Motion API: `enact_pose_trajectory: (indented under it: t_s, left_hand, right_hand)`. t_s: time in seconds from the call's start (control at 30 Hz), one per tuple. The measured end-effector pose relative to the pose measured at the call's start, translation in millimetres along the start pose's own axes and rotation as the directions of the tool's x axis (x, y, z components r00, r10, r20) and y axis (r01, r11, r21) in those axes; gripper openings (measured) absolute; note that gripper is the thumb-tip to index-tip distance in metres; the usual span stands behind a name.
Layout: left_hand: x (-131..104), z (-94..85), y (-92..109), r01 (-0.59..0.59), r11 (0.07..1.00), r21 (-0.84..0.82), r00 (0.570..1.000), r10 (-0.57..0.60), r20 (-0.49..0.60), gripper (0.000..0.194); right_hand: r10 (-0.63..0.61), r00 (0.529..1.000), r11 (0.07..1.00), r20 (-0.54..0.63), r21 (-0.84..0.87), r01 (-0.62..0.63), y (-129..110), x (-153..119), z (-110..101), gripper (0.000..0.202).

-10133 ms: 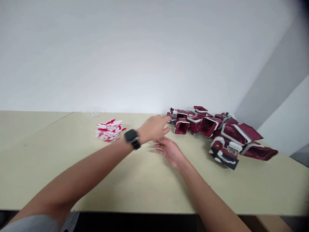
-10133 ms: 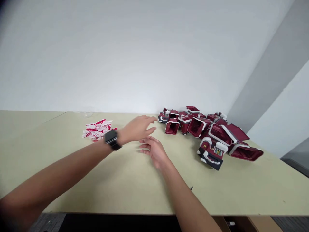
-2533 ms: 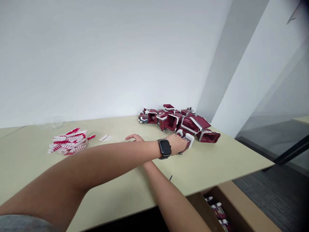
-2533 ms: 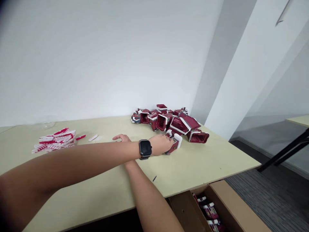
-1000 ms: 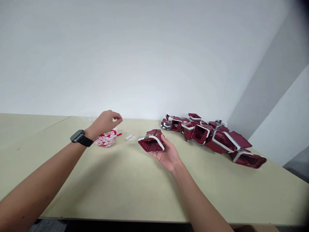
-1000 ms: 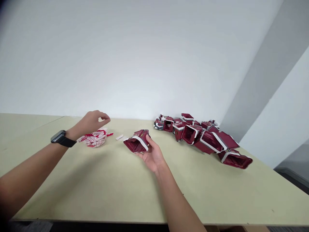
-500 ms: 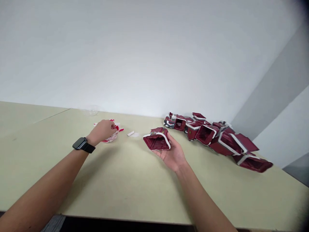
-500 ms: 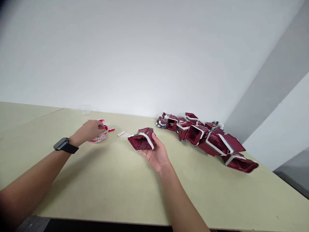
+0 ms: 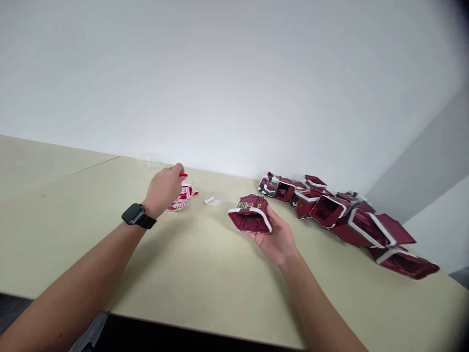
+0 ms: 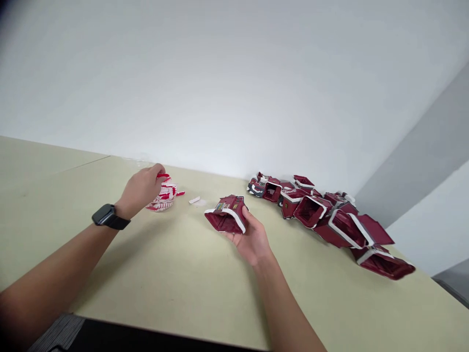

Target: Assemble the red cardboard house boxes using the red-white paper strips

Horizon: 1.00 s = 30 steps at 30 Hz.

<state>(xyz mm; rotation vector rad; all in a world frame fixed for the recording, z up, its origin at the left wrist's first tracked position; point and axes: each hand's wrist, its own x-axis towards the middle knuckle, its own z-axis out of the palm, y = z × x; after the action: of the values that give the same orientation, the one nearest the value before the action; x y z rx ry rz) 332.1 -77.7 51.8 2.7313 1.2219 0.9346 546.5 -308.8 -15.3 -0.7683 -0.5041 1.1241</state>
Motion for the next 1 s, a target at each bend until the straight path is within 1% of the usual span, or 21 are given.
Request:
enact_pose_trajectory:
  t_s: [0.03,0.07,0.1,0.17,0.2,0.27,0.3,0.37,0.43,0.5,0.6,0.87,1.0]
  left_hand:
    - [-1,0.4,4,-0.002,0.993,-0.117,1.000,0.000,-0.019,0.029]
    - [-3,2.6,9,-0.022,0.967,-0.252,0.999,0.014,-0.033,0.029]
    - [-6,6.2,15,-0.052,0.919,-0.390,0.999,0.041,-0.036,0.027]
    - [-14,16.5,30,-0.113,0.766,-0.632,0.991,0.129,-0.021,0.022]
    - [-20,22.0,38,-0.133,0.680,-0.721,0.983,0.183,-0.010,0.020]
    - [-32,30.5,56,-0.156,0.533,-0.832,0.959,0.282,0.000,0.019]
    - [-39,33.0,64,-0.164,0.478,-0.863,0.948,0.317,-0.004,0.019]
    - [-51,34.4,78,-0.176,0.417,-0.892,0.934,0.356,-0.018,0.019]
    - [-59,33.3,86,-0.196,0.402,-0.894,0.927,0.372,-0.036,0.017]
    - [-63,32.5,90,-0.204,0.410,-0.889,0.929,0.368,-0.044,0.015]
    - [-64,34.6,90,-0.165,0.414,-0.895,0.944,0.328,-0.023,0.015]
    - [-63,39.0,89,-0.092,0.370,-0.924,0.967,0.256,0.006,0.013]
    - [-66,39.8,91,-0.078,0.341,-0.937,0.972,0.234,0.004,0.015]
  right_hand:
    - [0.002,1.000,1.000,0.001,-0.008,-0.002,1,0,0,0.038]
    - [0.005,1.000,1.000,0.000,-0.018,-0.005,1,-1,-1,0.039]
    - [0.010,1.000,0.999,-0.003,-0.031,-0.010,2,-1,-1,0.039]
    - [0.027,1.000,0.998,-0.014,-0.065,-0.027,4,-2,-2,0.039]
    - [0.037,0.999,0.996,-0.017,-0.085,-0.038,4,-3,-2,0.039]
    - [0.052,0.999,0.991,-0.004,-0.126,-0.052,6,-4,-2,0.041]
    - [0.055,0.998,0.988,0.009,-0.144,-0.054,7,-5,-1,0.043]
    - [0.060,0.997,0.985,0.042,-0.165,-0.053,8,-6,0,0.046]
    - [0.068,0.995,0.985,0.074,-0.166,-0.055,9,-7,2,0.047]
    - [0.078,0.992,0.985,0.095,-0.159,-0.063,9,-8,3,0.045]
    - [0.089,0.990,0.985,0.108,-0.155,-0.072,9,-10,2,0.042]
    - [0.112,0.990,0.977,0.084,-0.192,-0.094,9,-10,-4,0.046]
    - [0.114,0.992,0.979,0.056,-0.175,-0.102,8,-11,-4,0.046]
